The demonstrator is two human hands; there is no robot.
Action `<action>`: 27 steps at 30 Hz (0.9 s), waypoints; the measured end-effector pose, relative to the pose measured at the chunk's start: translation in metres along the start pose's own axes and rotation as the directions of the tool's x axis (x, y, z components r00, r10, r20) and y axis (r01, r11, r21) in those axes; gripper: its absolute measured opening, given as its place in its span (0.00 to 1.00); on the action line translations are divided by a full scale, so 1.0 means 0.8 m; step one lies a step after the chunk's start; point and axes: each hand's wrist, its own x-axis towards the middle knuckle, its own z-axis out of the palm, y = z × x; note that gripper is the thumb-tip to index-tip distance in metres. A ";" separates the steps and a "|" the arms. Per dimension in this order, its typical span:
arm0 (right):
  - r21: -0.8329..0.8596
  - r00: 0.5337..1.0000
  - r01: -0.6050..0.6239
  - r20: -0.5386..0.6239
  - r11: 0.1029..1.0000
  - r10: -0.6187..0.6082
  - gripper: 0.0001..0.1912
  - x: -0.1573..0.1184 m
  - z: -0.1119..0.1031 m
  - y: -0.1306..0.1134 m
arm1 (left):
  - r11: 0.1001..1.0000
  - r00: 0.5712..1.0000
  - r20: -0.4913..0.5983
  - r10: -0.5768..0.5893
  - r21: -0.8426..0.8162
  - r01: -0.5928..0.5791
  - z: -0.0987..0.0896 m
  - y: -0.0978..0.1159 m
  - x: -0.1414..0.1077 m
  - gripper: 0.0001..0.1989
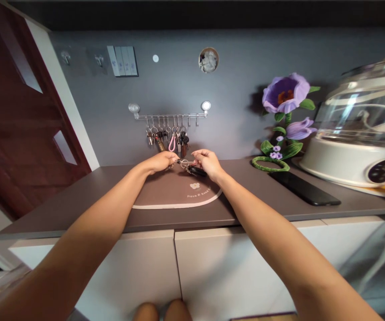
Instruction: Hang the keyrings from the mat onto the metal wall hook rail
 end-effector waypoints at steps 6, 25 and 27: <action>-0.043 0.998 0.059 0.022 0.997 -0.058 0.10 -0.007 0.002 -0.009 | 0.929 0.998 -0.027 -0.062 -0.367 0.048 0.002 0.009 -0.001 0.08; -0.041 0.956 0.263 0.143 0.964 -0.255 0.11 -0.017 0.011 -0.013 | 0.516 0.988 -0.101 -0.116 -0.856 -0.027 0.003 0.026 0.000 0.07; -0.075 0.953 0.275 0.154 0.959 -0.261 0.12 -0.018 0.012 -0.013 | 0.515 0.987 -0.096 -0.127 -0.857 -0.017 0.006 0.029 -0.001 0.08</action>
